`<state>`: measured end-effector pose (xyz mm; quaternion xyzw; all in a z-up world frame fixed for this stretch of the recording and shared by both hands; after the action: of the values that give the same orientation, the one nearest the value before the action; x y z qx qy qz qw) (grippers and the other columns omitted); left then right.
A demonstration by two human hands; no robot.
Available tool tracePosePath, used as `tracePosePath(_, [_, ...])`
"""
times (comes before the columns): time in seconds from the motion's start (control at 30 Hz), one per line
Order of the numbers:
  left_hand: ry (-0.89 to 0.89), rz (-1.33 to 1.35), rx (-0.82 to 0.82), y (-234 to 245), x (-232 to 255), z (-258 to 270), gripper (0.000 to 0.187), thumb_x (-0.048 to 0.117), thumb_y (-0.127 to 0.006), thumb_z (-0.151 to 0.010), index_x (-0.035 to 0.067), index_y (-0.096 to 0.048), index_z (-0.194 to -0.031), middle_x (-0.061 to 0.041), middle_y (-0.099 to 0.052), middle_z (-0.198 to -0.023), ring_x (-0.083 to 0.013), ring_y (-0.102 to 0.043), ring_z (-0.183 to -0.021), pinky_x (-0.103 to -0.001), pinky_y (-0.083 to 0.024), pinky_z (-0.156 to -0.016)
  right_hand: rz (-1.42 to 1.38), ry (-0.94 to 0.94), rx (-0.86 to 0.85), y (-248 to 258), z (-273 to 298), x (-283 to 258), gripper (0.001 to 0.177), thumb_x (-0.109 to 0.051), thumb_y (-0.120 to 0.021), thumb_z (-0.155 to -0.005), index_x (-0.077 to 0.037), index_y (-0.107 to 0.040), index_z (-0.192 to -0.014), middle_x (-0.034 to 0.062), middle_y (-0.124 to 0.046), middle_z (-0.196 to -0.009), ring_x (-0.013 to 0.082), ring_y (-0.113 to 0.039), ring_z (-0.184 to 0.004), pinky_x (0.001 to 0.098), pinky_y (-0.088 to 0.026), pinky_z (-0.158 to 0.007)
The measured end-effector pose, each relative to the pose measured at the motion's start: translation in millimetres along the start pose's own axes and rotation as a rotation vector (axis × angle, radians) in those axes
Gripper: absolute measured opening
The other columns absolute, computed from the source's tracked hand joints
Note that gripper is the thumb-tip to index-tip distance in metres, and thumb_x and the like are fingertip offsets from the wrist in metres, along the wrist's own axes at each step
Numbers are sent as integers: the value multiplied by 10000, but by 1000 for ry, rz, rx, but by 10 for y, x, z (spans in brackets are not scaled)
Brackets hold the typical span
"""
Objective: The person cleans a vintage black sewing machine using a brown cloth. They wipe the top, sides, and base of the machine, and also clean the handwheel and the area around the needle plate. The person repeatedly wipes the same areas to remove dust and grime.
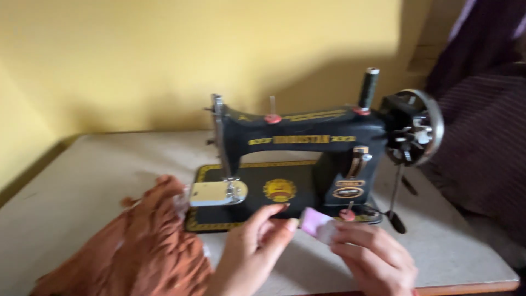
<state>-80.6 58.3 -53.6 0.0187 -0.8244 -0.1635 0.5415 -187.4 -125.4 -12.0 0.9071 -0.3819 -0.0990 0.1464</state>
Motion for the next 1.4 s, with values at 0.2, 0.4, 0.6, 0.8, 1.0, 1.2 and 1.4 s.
tracePosePath(0.2, [-19,-46,127,518,20,146,288,134,-730,-852,96,-721,-1137,-48,-811,-908,-118,-778,-800,-261,-612,-708,-104,-69,-74,-714,-339,-511,267,-49,-825,-717,-76,-767,-976,57,-741,-1088,256,-723,-1069,349,-582,-889])
tracePosePath(0.4, [250,-115,289,2137,-767,372,277,91,-644,-868,121,-706,-1136,-87,-806,-1012,-153,-794,-874,-301,-657,-734,-184,-232,-318,-1439,-297,-720,303,-80,-815,-735,-65,-739,-1028,112,-693,-1186,323,-654,-1098,402,-544,-905])
tracePosePath(0.6, [471,-902,591,4275,-1704,886,424,337,-724,-938,141,-730,-1315,-157,-775,-1173,-297,-741,-1037,-394,-567,-915,-245,-165,-360,-1992,-311,-1230,282,-220,-811,-824,-54,-720,-1033,129,-679,-1200,326,-624,-1134,434,-504,-972])
tracePosePath(0.8, [606,-973,591,5207,-2677,1209,852,573,-744,-858,70,-527,-1510,-241,-700,-1265,-413,-663,-1219,-499,-533,-1028,-166,-179,-449,-2498,-389,-1573,507,-486,-753,-880,-75,-667,-1165,207,-570,-1336,401,-473,-1342,630,-362,-1063])
tracePosePath(1.0, [587,-1039,695,4926,-2065,1130,828,605,-563,-930,143,-392,-1596,-198,-351,-1605,-505,-464,-1327,-603,-417,-1040,-68,-303,-470,-2830,-653,-1592,751,-663,-654,-839,-120,-615,-1357,328,-396,-1479,514,-257,-1447,840,-135,-985])
tracePosePath(1.2, [467,-1506,606,3928,-1070,820,667,580,-515,-963,183,-494,-1499,-83,-474,-1560,-376,-586,-1285,-574,-455,-1045,-155,-367,-819,-3273,-347,-1521,754,-607,-644,-840,-160,-547,-1439,290,-278,-1581,507,-194,-1505,671,-126,-1149])
tracePosePath(1.4, [-126,-1122,402,2647,-749,263,456,387,-626,-918,71,-626,-1247,-203,-683,-1190,-417,-635,-1107,-511,-511,-960,-169,-147,-679,-2945,-128,-1216,514,-377,-620,-945,-104,-603,-1381,182,-548,-1456,350,-421,-1436,527,-232,-1229])
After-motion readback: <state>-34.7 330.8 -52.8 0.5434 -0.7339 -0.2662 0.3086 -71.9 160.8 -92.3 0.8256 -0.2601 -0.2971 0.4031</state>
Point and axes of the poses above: each hand's wrist, its own z-axis away from the middle knuckle, its own y-axis out of the back of the hand, x = y × z, the point moved 10 cm from there along -z, towards the middle knuckle
